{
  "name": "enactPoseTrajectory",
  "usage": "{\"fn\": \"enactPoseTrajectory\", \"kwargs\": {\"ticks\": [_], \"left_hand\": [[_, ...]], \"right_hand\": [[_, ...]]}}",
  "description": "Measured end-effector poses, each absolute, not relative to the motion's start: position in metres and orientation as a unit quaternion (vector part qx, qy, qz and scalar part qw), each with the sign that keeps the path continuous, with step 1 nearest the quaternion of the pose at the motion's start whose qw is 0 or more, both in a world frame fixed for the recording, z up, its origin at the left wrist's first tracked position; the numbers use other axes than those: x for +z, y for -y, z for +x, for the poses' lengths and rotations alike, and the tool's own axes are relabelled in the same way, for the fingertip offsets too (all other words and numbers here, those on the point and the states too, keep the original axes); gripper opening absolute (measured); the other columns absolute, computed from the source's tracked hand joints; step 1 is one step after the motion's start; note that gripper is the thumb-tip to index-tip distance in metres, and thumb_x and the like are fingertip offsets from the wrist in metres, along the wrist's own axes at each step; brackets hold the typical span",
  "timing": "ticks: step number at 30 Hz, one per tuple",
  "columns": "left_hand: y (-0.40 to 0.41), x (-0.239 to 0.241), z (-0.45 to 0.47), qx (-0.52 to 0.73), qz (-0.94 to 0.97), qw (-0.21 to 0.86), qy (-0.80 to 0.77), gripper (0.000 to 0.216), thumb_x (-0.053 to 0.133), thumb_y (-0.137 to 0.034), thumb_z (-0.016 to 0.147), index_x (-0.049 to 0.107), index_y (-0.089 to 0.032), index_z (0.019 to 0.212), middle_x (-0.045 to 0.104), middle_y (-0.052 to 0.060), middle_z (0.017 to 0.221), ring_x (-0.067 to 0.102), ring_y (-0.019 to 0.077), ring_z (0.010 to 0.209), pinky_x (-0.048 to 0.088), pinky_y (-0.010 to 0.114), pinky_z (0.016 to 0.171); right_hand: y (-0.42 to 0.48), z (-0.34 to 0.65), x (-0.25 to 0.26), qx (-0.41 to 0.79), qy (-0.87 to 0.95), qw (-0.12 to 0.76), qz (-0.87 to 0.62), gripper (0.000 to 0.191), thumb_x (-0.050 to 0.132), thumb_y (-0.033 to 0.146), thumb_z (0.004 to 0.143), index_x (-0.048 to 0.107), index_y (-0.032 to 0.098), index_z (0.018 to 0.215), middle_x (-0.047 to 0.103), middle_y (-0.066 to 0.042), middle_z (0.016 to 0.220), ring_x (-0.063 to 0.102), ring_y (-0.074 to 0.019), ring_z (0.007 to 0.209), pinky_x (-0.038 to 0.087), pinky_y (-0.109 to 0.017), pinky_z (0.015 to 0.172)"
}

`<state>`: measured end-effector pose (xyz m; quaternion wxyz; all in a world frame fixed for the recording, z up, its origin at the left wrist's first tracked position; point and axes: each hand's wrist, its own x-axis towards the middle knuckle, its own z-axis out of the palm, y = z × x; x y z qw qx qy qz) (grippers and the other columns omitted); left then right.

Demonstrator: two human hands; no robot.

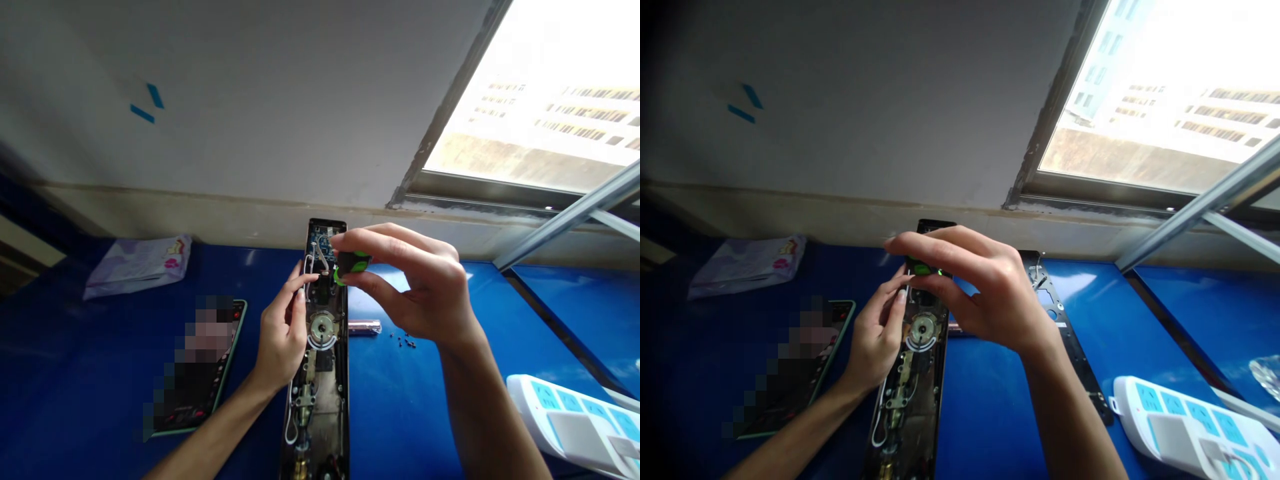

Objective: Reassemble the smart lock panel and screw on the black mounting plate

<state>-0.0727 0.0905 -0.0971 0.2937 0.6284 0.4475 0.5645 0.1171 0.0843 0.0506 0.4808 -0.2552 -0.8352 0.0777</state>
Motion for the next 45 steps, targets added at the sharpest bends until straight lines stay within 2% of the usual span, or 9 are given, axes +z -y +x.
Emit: {"fn": "enactPoseTrajectory", "kwargs": {"ticks": [7, 12, 18, 24, 29, 32, 37, 40, 45], "left_hand": [[-0.093, -0.099, -0.070, 0.567, 0.629, 0.289, -0.446, 0.033, 0.048, -0.036, 0.110, 0.071, -0.025, 0.130, 0.067, 0.008, 0.151, 0.061, 0.0264, 0.144, 0.047, 0.044, 0.124], [-0.093, -0.095, -0.071, 0.555, 0.636, 0.302, -0.442, 0.034, 0.045, -0.034, 0.110, 0.070, -0.025, 0.132, 0.067, 0.008, 0.151, 0.059, 0.0260, 0.146, 0.045, 0.045, 0.126], [-0.091, -0.090, -0.073, 0.524, 0.649, 0.318, -0.450, 0.036, 0.047, -0.037, 0.109, 0.063, -0.025, 0.140, 0.063, 0.010, 0.155, 0.057, 0.0285, 0.148, 0.043, 0.051, 0.127], [-0.086, -0.073, -0.073, 0.516, 0.708, 0.171, -0.451, 0.029, 0.054, -0.028, 0.105, 0.067, -0.025, 0.131, 0.056, 0.012, 0.158, 0.051, 0.0298, 0.150, 0.044, 0.056, 0.124], [-0.082, -0.055, -0.064, 0.495, 0.778, 0.091, -0.376, 0.022, 0.055, -0.015, 0.101, 0.073, -0.024, 0.111, 0.066, 0.010, 0.139, 0.057, 0.0289, 0.137, 0.051, 0.055, 0.117], [-0.079, -0.047, -0.056, 0.449, 0.825, 0.091, -0.331, 0.022, 0.055, -0.011, 0.100, 0.074, -0.020, 0.106, 0.071, 0.011, 0.129, 0.058, 0.0302, 0.133, 0.055, 0.054, 0.114], [-0.078, -0.045, -0.044, 0.373, 0.876, 0.072, -0.297, 0.022, 0.058, -0.009, 0.098, 0.077, -0.014, 0.106, 0.077, 0.013, 0.118, 0.059, 0.0345, 0.131, 0.059, 0.054, 0.108], [-0.080, -0.046, -0.041, 0.339, 0.895, 0.050, -0.286, 0.023, 0.058, -0.009, 0.097, 0.078, -0.014, 0.107, 0.078, 0.013, 0.114, 0.059, 0.0359, 0.132, 0.059, 0.054, 0.107], [-0.088, -0.046, -0.037, 0.295, 0.912, 0.042, -0.283, 0.023, 0.059, -0.010, 0.097, 0.079, -0.015, 0.105, 0.080, 0.011, 0.110, 0.059, 0.0371, 0.132, 0.059, 0.055, 0.107]], "right_hand": [[-0.079, 0.113, 0.050, 0.042, 0.824, 0.478, -0.301, 0.034, 0.074, 0.011, 0.096, 0.076, 0.021, 0.129, 0.081, -0.001, 0.122, 0.077, -0.0120, 0.105, 0.066, -0.021, 0.093], [-0.076, 0.112, 0.054, -0.002, 0.795, 0.496, -0.349, 0.029, 0.078, 0.018, 0.094, 0.077, 0.022, 0.123, 0.083, -0.002, 0.111, 0.078, -0.0156, 0.095, 0.068, -0.027, 0.080], [-0.071, 0.133, 0.062, -0.031, 0.717, 0.555, -0.420, 0.030, 0.086, 0.023, 0.087, 0.075, 0.024, 0.115, 0.082, -0.003, 0.108, 0.079, -0.0204, 0.097, 0.069, -0.035, 0.080], [-0.051, 0.161, 0.048, 0.141, 0.484, 0.665, -0.551, 0.036, 0.093, 0.040, 0.078, 0.064, 0.023, 0.091, 0.075, 0.002, 0.075, 0.073, -0.0147, 0.058, 0.062, -0.026, 0.055], [-0.031, 0.168, -0.001, 0.426, 0.477, 0.462, -0.614, 0.052, 0.084, 0.058, 0.079, 0.047, 0.023, 0.073, 0.076, -0.006, 0.078, 0.077, -0.0205, 0.068, 0.058, -0.027, 0.057], [-0.026, 0.159, -0.038, 0.395, 0.509, 0.422, -0.638, 0.048, 0.063, 0.062, 0.089, 0.035, 0.027, 0.073, 0.067, 0.000, 0.070, 0.068, -0.0178, 0.058, 0.048, -0.027, 0.052], [-0.017, 0.137, -0.077, 0.259, 0.567, 0.365, -0.692, 0.036, 0.066, 0.037, 0.085, 0.036, 0.025, 0.068, 0.042, 0.008, 0.057, 0.039, -0.0117, 0.053, 0.026, -0.027, 0.057], [-0.013, 0.126, -0.086, 0.205, 0.598, 0.308, -0.711, 0.025, 0.064, 0.023, 0.085, 0.044, 0.024, 0.071, 0.049, 0.006, 0.059, 0.038, -0.0124, 0.053, 0.019, -0.029, 0.058], [-0.012, 0.118, -0.092, 0.150, 0.631, 0.245, -0.720, 0.009, 0.063, 0.015, 0.088, 0.059, 0.022, 0.084, 0.066, -0.001, 0.070, 0.057, -0.0175, 0.059, 0.020, -0.030, 0.059]]}}
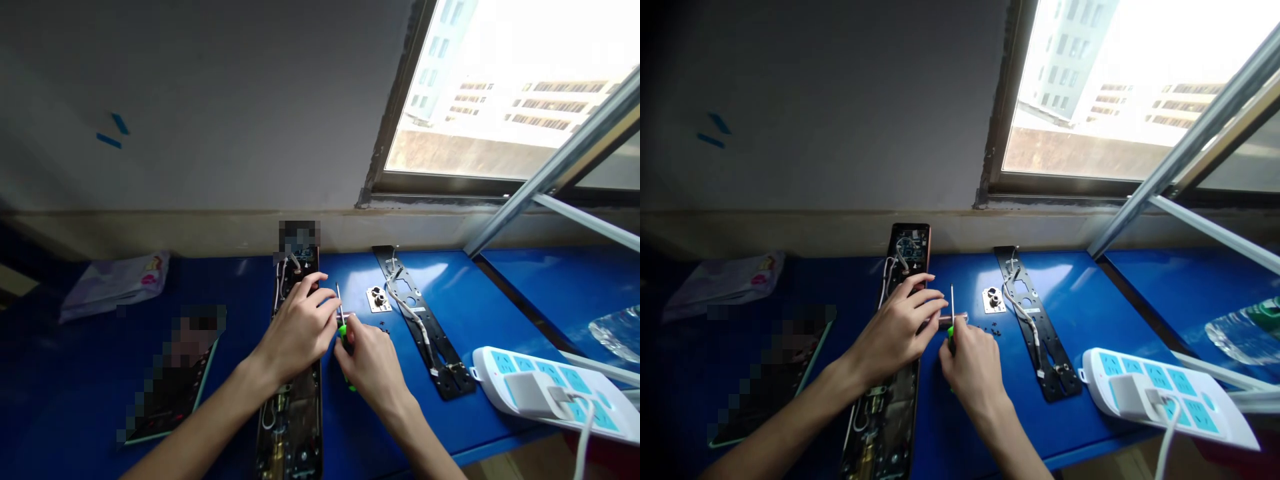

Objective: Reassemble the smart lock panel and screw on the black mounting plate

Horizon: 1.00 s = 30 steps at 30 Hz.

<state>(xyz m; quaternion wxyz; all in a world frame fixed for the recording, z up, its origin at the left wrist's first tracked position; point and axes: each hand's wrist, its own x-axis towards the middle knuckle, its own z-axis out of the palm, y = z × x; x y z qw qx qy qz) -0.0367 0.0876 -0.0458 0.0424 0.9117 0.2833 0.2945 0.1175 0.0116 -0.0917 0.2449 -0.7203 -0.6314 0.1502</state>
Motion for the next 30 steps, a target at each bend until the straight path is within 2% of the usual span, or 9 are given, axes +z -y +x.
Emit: {"fn": "enactPoseTrajectory", "kwargs": {"ticks": [3, 6, 8, 11, 13, 16, 21, 26, 30], "left_hand": [[-0.090, -0.044, -0.032, 0.285, 0.917, 0.036, -0.277, 0.024, 0.056, -0.010, 0.098, 0.079, -0.016, 0.104, 0.081, 0.011, 0.109, 0.059, 0.0377, 0.132, 0.059, 0.057, 0.106], [-0.091, -0.042, -0.026, 0.284, 0.920, 0.037, -0.267, 0.025, 0.055, -0.010, 0.098, 0.079, -0.016, 0.102, 0.081, 0.012, 0.109, 0.058, 0.0379, 0.133, 0.059, 0.058, 0.106], [-0.091, -0.041, -0.021, 0.277, 0.924, 0.045, -0.259, 0.024, 0.057, -0.009, 0.097, 0.079, -0.017, 0.100, 0.081, 0.012, 0.107, 0.059, 0.0374, 0.132, 0.059, 0.057, 0.105], [-0.091, -0.041, -0.012, 0.251, 0.934, 0.053, -0.250, 0.022, 0.059, -0.010, 0.097, 0.079, -0.018, 0.102, 0.081, 0.011, 0.102, 0.062, 0.0373, 0.128, 0.060, 0.056, 0.102], [-0.091, -0.043, -0.006, 0.231, 0.940, 0.048, -0.245, 0.021, 0.060, -0.009, 0.096, 0.079, -0.018, 0.102, 0.081, 0.012, 0.101, 0.063, 0.0380, 0.127, 0.059, 0.057, 0.101], [-0.091, -0.044, 0.001, 0.214, 0.946, 0.039, -0.240, 0.021, 0.060, -0.008, 0.096, 0.078, -0.017, 0.101, 0.081, 0.012, 0.102, 0.063, 0.0387, 0.126, 0.059, 0.057, 0.100], [-0.091, -0.042, 0.000, 0.231, 0.943, 0.032, -0.238, 0.022, 0.058, -0.009, 0.098, 0.078, -0.016, 0.104, 0.081, 0.012, 0.105, 0.063, 0.0384, 0.127, 0.059, 0.057, 0.101], [-0.088, -0.039, -0.019, 0.284, 0.927, 0.039, -0.243, 0.025, 0.056, -0.014, 0.101, 0.078, -0.018, 0.112, 0.081, 0.011, 0.112, 0.062, 0.0370, 0.130, 0.059, 0.056, 0.103], [-0.085, -0.045, -0.045, 0.361, 0.885, 0.056, -0.287, 0.032, 0.058, -0.015, 0.100, 0.074, -0.023, 0.127, 0.075, 0.010, 0.131, 0.056, 0.0334, 0.138, 0.056, 0.054, 0.111]], "right_hand": [[-0.011, 0.118, -0.090, 0.130, 0.638, 0.234, -0.722, 0.008, 0.068, 0.019, 0.090, 0.062, 0.021, 0.086, 0.071, -0.004, 0.078, 0.064, -0.0202, 0.066, 0.027, -0.029, 0.059], [-0.011, 0.131, -0.084, 0.125, 0.639, 0.243, -0.719, 0.020, 0.077, 0.030, 0.089, 0.061, 0.023, 0.079, 0.071, -0.001, 0.075, 0.066, -0.0192, 0.066, 0.036, -0.028, 0.060], [-0.014, 0.147, -0.078, 0.118, 0.630, 0.254, -0.724, 0.024, 0.073, 0.036, 0.094, 0.062, 0.023, 0.078, 0.072, 0.000, 0.075, 0.066, -0.0179, 0.065, 0.042, -0.028, 0.062], [-0.025, 0.178, -0.071, 0.082, 0.596, 0.266, -0.753, 0.012, 0.062, 0.029, 0.101, 0.070, 0.021, 0.099, 0.079, -0.007, 0.093, 0.072, -0.0213, 0.076, 0.051, -0.031, 0.072], [-0.035, 0.194, -0.069, 0.062, 0.590, 0.263, -0.761, 0.018, 0.060, 0.022, 0.100, 0.073, 0.020, 0.112, 0.080, -0.012, 0.111, 0.074, -0.0263, 0.095, 0.054, -0.037, 0.084], [-0.047, 0.204, -0.071, 0.059, 0.603, 0.245, -0.757, 0.018, 0.064, 0.017, 0.098, 0.077, 0.020, 0.110, 0.081, -0.012, 0.109, 0.072, -0.0285, 0.111, 0.055, -0.040, 0.093], [-0.057, 0.201, -0.078, 0.071, 0.609, 0.228, -0.756, 0.012, 0.070, 0.025, 0.101, 0.075, 0.017, 0.108, 0.079, -0.005, 0.103, 0.074, -0.0211, 0.102, 0.059, -0.042, 0.095], [-0.053, 0.197, -0.072, 0.077, 0.605, 0.257, -0.750, 0.027, 0.069, 0.009, 0.094, 0.075, 0.017, 0.118, 0.083, -0.011, 0.097, 0.077, -0.0267, 0.091, 0.057, -0.040, 0.084], [-0.044, 0.186, -0.054, 0.082, 0.614, 0.321, -0.717, 0.019, 0.068, 0.016, 0.096, 0.073, 0.019, 0.114, 0.082, -0.009, 0.095, 0.077, -0.0244, 0.084, 0.058, -0.037, 0.076]]}}
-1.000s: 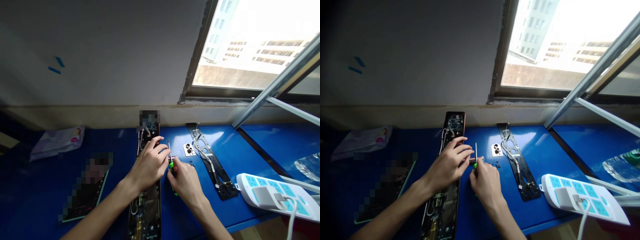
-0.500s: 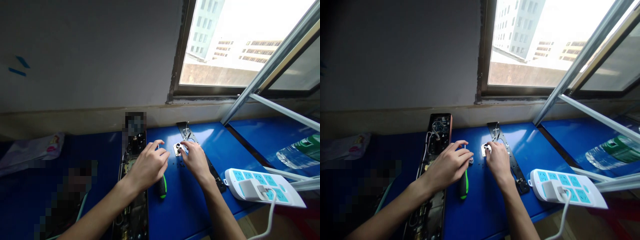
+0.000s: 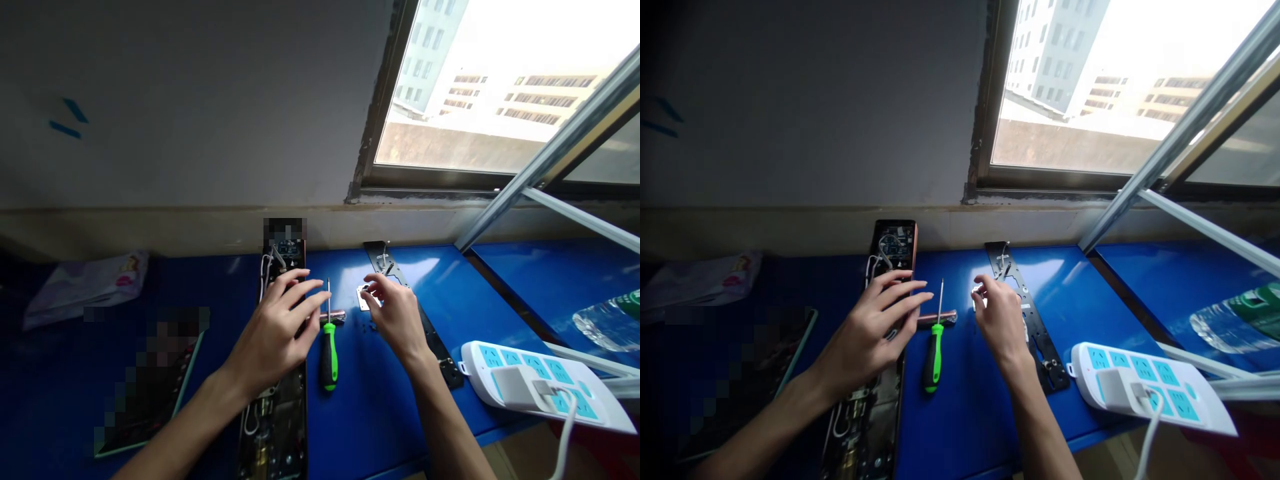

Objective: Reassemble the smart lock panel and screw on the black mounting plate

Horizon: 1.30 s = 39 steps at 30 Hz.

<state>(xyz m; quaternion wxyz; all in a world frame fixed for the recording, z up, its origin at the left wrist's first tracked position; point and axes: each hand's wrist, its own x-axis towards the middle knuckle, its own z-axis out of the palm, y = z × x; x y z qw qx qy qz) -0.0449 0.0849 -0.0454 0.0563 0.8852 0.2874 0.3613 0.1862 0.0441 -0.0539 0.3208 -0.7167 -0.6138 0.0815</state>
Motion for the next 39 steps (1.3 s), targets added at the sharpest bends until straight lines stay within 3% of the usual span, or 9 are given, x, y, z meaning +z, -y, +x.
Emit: {"fn": "enactPoseTrajectory", "kwargs": {"ticks": [4, 10, 18, 39], "left_hand": [[-0.083, -0.058, -0.074, 0.421, 0.819, 0.062, -0.385, 0.040, 0.060, -0.023, 0.099, 0.066, -0.031, 0.138, 0.063, 0.008, 0.149, 0.051, 0.0346, 0.145, 0.046, 0.060, 0.122], [-0.077, -0.084, -0.106, 0.439, 0.746, 0.189, -0.463, 0.042, 0.046, -0.034, 0.105, 0.059, -0.030, 0.145, 0.051, 0.009, 0.161, 0.047, 0.0328, 0.152, 0.039, 0.057, 0.127], [-0.066, -0.095, -0.108, 0.439, 0.714, 0.297, -0.458, 0.044, 0.042, -0.034, 0.107, 0.058, -0.026, 0.146, 0.054, 0.011, 0.160, 0.050, 0.0303, 0.151, 0.044, 0.053, 0.125], [-0.055, -0.089, -0.105, 0.445, 0.719, 0.301, -0.442, 0.043, 0.038, -0.028, 0.110, 0.057, -0.027, 0.148, 0.054, 0.012, 0.159, 0.051, 0.0273, 0.151, 0.044, 0.049, 0.126]], "right_hand": [[-0.036, 0.162, -0.033, 0.090, 0.646, 0.387, -0.652, 0.015, 0.074, 0.020, 0.094, 0.070, 0.022, 0.108, 0.081, -0.004, 0.094, 0.076, -0.0187, 0.081, 0.060, -0.032, 0.076], [-0.037, 0.116, -0.021, 0.100, 0.697, 0.431, -0.564, 0.011, 0.074, 0.016, 0.093, 0.069, 0.023, 0.099, 0.078, -0.002, 0.090, 0.074, -0.0156, 0.078, 0.060, -0.027, 0.073], [-0.038, 0.080, -0.032, 0.112, 0.747, 0.396, -0.522, 0.012, 0.071, 0.011, 0.096, 0.068, 0.023, 0.096, 0.078, -0.003, 0.092, 0.073, -0.0169, 0.080, 0.058, -0.028, 0.073], [-0.033, 0.073, -0.036, 0.094, 0.773, 0.316, -0.542, 0.010, 0.068, 0.013, 0.098, 0.065, 0.022, 0.097, 0.075, -0.003, 0.093, 0.070, -0.0188, 0.081, 0.057, -0.032, 0.074]]}}
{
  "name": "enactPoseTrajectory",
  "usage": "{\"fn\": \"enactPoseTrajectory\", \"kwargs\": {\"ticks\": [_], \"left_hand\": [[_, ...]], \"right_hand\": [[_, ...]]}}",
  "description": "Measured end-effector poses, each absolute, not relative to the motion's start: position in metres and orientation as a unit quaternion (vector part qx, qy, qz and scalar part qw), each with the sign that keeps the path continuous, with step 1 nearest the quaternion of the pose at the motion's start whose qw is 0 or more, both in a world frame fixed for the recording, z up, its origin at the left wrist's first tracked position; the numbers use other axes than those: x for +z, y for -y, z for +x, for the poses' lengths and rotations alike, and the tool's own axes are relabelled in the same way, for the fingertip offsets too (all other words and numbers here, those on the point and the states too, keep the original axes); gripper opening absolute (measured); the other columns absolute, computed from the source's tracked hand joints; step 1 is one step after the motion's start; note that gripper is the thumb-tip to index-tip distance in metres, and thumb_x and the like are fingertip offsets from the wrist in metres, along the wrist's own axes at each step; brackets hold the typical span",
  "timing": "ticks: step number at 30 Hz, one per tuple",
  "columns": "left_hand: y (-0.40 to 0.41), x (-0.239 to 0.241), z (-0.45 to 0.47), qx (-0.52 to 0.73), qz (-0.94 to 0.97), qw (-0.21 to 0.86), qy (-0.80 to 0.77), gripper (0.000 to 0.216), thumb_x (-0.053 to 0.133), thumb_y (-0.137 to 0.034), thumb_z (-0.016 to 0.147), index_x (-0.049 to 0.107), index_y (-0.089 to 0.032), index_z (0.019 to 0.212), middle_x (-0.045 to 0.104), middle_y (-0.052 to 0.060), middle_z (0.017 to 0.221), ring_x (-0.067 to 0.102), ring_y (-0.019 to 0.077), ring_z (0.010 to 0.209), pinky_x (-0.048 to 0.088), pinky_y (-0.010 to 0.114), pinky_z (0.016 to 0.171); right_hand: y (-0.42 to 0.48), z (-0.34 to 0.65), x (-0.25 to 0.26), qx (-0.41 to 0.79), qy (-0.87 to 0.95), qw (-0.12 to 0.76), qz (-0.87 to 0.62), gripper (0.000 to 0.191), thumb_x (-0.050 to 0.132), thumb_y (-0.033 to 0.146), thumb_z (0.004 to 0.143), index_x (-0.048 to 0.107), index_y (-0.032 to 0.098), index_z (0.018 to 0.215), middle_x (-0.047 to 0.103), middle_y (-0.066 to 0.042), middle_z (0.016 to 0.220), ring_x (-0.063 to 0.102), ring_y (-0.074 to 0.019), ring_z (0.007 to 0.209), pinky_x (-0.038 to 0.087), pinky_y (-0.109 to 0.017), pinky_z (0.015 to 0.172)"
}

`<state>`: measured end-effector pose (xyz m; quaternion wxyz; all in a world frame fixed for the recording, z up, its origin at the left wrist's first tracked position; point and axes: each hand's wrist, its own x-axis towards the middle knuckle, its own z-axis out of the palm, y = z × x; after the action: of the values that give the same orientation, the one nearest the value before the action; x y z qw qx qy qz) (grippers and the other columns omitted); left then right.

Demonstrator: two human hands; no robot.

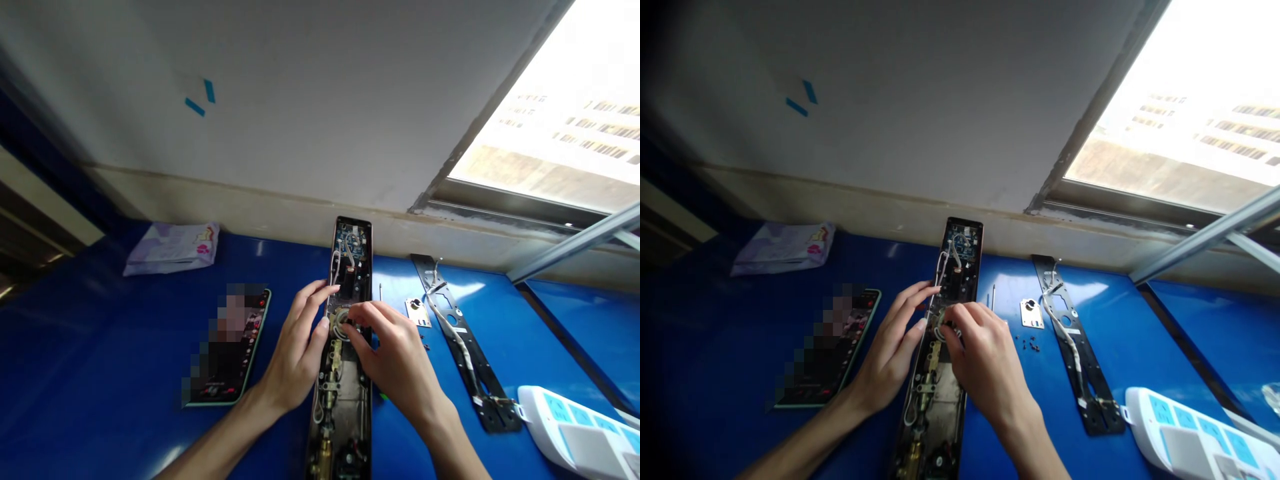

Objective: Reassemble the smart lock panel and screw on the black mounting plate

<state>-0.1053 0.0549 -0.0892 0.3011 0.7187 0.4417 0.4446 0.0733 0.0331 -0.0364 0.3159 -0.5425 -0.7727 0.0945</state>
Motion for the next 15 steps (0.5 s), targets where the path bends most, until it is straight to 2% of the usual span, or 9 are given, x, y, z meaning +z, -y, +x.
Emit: {"fn": "enactPoseTrajectory", "kwargs": {"ticks": [5, 9, 12, 15], "left_hand": [[-0.055, -0.093, -0.104, 0.438, 0.727, 0.287, -0.444, 0.041, 0.040, -0.031, 0.111, 0.056, -0.028, 0.149, 0.052, 0.011, 0.160, 0.049, 0.0274, 0.152, 0.042, 0.050, 0.127], [-0.053, -0.095, -0.103, 0.431, 0.739, 0.256, -0.449, 0.041, 0.040, -0.029, 0.111, 0.055, -0.029, 0.150, 0.050, 0.010, 0.159, 0.048, 0.0275, 0.152, 0.041, 0.052, 0.127], [-0.052, -0.093, -0.102, 0.426, 0.761, 0.211, -0.441, 0.042, 0.043, -0.027, 0.110, 0.053, -0.030, 0.151, 0.046, 0.011, 0.162, 0.047, 0.0289, 0.152, 0.044, 0.053, 0.125], [-0.053, -0.090, -0.100, 0.417, 0.789, 0.155, -0.423, 0.043, 0.047, -0.021, 0.107, 0.057, -0.028, 0.148, 0.044, 0.012, 0.163, 0.042, 0.0323, 0.153, 0.042, 0.058, 0.125]], "right_hand": [[-0.035, 0.074, -0.032, 0.115, 0.780, 0.289, -0.543, 0.016, 0.068, 0.011, 0.098, 0.069, 0.020, 0.111, 0.078, -0.006, 0.105, 0.073, -0.0240, 0.092, 0.060, -0.039, 0.083], [-0.037, 0.076, -0.030, 0.132, 0.785, 0.278, -0.538, 0.013, 0.065, 0.013, 0.099, 0.072, 0.020, 0.107, 0.079, -0.007, 0.104, 0.072, -0.0260, 0.096, 0.060, -0.041, 0.085], [-0.034, 0.082, -0.027, 0.156, 0.780, 0.298, -0.528, 0.019, 0.067, 0.015, 0.098, 0.072, 0.023, 0.114, 0.080, -0.005, 0.107, 0.072, -0.0245, 0.099, 0.060, -0.038, 0.086], [-0.028, 0.096, -0.028, 0.167, 0.734, 0.335, -0.567, 0.024, 0.063, 0.020, 0.099, 0.067, 0.026, 0.122, 0.079, -0.003, 0.107, 0.072, -0.0188, 0.091, 0.058, -0.032, 0.082]]}}
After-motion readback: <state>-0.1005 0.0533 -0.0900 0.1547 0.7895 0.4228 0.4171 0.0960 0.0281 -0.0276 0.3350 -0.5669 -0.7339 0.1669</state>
